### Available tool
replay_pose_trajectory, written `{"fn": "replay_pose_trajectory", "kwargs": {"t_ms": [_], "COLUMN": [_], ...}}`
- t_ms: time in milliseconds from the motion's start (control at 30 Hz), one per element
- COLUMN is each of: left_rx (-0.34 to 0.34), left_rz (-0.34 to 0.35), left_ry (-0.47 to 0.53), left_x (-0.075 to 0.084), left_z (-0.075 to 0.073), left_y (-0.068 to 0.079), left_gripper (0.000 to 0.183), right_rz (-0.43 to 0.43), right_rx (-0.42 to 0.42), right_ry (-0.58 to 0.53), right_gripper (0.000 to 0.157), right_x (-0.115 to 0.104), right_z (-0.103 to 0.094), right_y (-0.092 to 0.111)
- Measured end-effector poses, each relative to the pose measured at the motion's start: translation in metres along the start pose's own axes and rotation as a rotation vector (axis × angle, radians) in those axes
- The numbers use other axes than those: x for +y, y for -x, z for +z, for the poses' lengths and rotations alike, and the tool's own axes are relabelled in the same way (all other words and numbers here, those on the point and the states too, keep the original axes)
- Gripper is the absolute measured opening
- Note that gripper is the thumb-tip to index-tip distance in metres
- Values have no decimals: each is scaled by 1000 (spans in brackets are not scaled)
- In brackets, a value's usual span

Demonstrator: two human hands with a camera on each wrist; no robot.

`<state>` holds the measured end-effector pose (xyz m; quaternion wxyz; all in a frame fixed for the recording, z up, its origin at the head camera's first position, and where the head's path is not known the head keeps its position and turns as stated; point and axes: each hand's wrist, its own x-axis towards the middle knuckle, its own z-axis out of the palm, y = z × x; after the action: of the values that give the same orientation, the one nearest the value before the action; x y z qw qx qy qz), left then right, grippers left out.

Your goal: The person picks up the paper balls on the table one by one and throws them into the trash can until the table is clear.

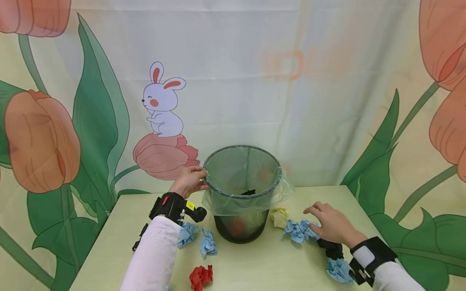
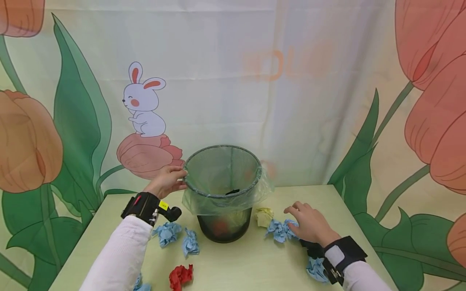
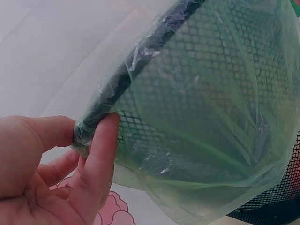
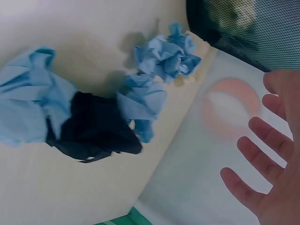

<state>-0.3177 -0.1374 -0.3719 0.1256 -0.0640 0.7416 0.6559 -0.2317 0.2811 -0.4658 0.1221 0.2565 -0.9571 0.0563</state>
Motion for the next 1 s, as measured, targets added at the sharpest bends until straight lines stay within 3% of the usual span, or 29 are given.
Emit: {"fn": "replay_pose_trajectory", "kwargs": {"t_ms": [367, 733, 1000], "left_rx": [2, -2, -13], "left_rz": [-3, 4, -1], "left_ry": [-5, -3, 31], "left_x": [-1, 1, 0], "left_z": [-1, -1, -1], "left_y": [0, 2, 0], "left_gripper": [45, 45, 46], "right_rz": [99, 288, 446], "right_rx": [-94, -162, -280], "right_ry": [9, -31, -107], "right_gripper": [35, 38, 42], "right_x": [2, 3, -2], "right_z": [31, 60, 79], "right_y": [46, 86, 106]}}
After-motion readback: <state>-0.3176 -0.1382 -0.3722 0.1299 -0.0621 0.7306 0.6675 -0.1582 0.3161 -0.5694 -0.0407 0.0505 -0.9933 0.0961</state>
